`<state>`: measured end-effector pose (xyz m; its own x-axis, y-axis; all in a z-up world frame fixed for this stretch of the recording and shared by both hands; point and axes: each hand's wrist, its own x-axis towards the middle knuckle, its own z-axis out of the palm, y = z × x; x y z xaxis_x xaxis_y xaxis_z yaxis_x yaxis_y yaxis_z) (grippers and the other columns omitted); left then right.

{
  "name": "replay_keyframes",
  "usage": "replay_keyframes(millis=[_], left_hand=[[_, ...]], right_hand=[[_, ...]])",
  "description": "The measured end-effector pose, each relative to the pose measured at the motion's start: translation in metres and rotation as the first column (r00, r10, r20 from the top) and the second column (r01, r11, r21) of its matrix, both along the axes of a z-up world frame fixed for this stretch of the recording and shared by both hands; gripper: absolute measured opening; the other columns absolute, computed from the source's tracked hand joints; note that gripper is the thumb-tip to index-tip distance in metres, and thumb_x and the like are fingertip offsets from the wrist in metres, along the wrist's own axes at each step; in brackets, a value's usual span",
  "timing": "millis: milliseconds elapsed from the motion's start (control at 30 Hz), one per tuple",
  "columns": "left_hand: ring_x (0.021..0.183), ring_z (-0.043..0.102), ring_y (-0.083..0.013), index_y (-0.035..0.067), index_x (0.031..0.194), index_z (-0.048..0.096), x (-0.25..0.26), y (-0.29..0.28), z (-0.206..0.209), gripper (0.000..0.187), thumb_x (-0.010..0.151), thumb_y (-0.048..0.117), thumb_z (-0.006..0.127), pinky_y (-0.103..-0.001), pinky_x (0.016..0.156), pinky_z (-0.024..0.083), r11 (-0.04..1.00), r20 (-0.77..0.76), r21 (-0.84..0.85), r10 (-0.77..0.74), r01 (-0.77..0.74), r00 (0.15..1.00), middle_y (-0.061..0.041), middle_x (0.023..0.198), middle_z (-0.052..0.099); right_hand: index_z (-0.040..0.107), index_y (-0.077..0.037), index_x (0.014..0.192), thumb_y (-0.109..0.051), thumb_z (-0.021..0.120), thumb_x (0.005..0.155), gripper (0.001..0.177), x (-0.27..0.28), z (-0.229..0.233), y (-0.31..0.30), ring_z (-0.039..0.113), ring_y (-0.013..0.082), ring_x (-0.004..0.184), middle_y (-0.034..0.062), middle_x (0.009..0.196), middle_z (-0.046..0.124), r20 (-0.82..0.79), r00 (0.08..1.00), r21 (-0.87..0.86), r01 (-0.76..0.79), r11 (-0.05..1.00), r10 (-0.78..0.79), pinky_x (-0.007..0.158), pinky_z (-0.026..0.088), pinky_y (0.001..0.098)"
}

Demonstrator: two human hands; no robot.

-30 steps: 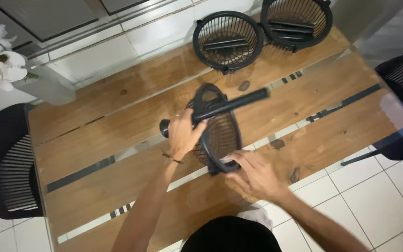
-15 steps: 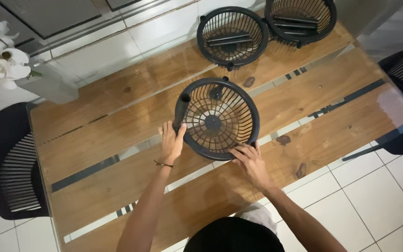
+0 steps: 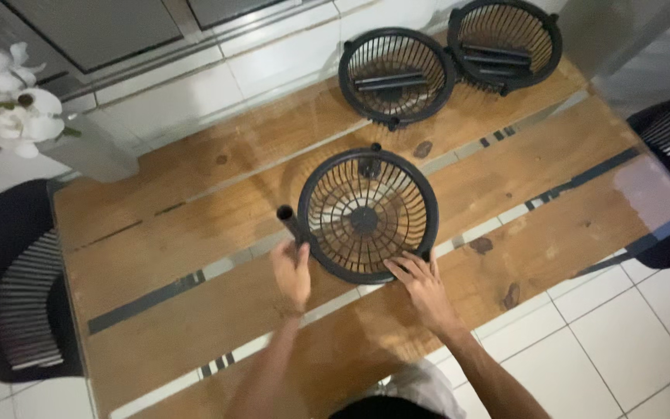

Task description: The person assembles a small black fan by inserting a cylindrical rod into the fan cage, then attaching a handle to the rod. The person repeats this process with a second fan unit, aligning and securing the components on a wooden table.

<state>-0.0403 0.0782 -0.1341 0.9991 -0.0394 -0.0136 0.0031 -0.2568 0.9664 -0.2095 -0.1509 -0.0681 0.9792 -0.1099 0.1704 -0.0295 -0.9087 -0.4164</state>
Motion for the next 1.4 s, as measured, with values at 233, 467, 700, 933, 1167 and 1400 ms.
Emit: replay_keyframes(millis=[233,467,700,933,1167,1400], left_hand=[[0.108,0.065,-0.0299,0.006,0.098,0.061,-0.041,-0.057,0.04,0.01,0.09,0.004,0.066,-0.039,0.096,0.051,0.95,0.409,0.118,-0.311,0.289,0.858,-0.013,0.112,0.065],[0.129,0.056,-0.041,0.004,0.129,0.06,0.059,-0.163,0.088,0.036,0.094,0.009,0.066,-0.049,0.107,0.045,0.897,0.398,0.26,-0.437,0.358,0.807,-0.019,0.136,0.061],[0.145,0.041,-0.0399,0.004,0.143,0.051,0.142,-0.253,0.051,0.052,0.095,0.015,0.069,-0.054,0.117,0.034,0.857,0.295,0.401,-0.456,0.324,0.84,-0.018,0.151,0.05],[0.149,0.037,-0.0371,0.005,0.143,0.05,0.172,-0.278,0.026,0.056,0.091,0.014,0.069,-0.053,0.123,0.029,0.849,0.169,0.398,-0.441,0.349,0.881,-0.017,0.154,0.048],[0.148,0.038,-0.0378,0.004,0.139,0.052,0.179,-0.284,0.026,0.055,0.089,0.014,0.073,-0.052,0.124,0.028,0.838,0.168,0.439,-0.43,0.323,0.887,-0.017,0.151,0.049],[0.147,0.038,-0.0381,0.003,0.136,0.054,0.17,-0.285,0.039,0.056,0.085,0.013,0.076,-0.053,0.123,0.027,0.825,0.164,0.452,-0.45,0.339,0.878,-0.018,0.151,0.048]], right_hand=[[0.061,-0.014,0.136,-0.009,0.073,0.085,0.053,0.041,0.042,-0.043,0.056,0.0328,0.132,0.0102,0.142,0.06,0.029,0.992,0.317,0.104,0.943,-0.119,0.111,0.045,0.0439],[0.057,-0.009,0.141,-0.004,0.064,0.093,0.05,0.175,0.042,-0.146,0.058,0.0397,0.129,0.0157,0.146,0.058,0.2,0.979,0.241,-0.012,0.97,-0.037,0.104,0.051,0.0439],[0.061,-0.011,0.137,-0.004,0.059,0.092,0.046,0.31,-0.027,-0.236,0.059,0.0404,0.125,0.0112,0.149,0.056,0.055,0.994,0.152,0.089,0.984,-0.098,0.099,0.052,0.0475],[0.06,-0.005,0.138,-0.002,0.059,0.091,0.048,0.387,-0.089,-0.285,0.056,0.041,0.127,0.0173,0.151,0.052,-0.037,0.999,0.048,0.002,0.999,0.0,0.101,0.049,0.0484],[0.065,-0.005,0.132,-0.007,0.074,0.078,0.055,0.407,-0.105,-0.289,0.057,0.0384,0.11,0.015,0.114,0.061,0.057,0.998,-0.289,0.051,0.956,-0.036,0.094,0.047,0.0496],[0.063,-0.01,0.101,-0.003,0.075,0.075,0.03,0.417,-0.12,-0.298,0.059,0.0358,0.108,0.0117,0.108,0.063,0.016,1.0,-0.243,-0.011,0.97,0.015,0.093,0.049,0.0468]])
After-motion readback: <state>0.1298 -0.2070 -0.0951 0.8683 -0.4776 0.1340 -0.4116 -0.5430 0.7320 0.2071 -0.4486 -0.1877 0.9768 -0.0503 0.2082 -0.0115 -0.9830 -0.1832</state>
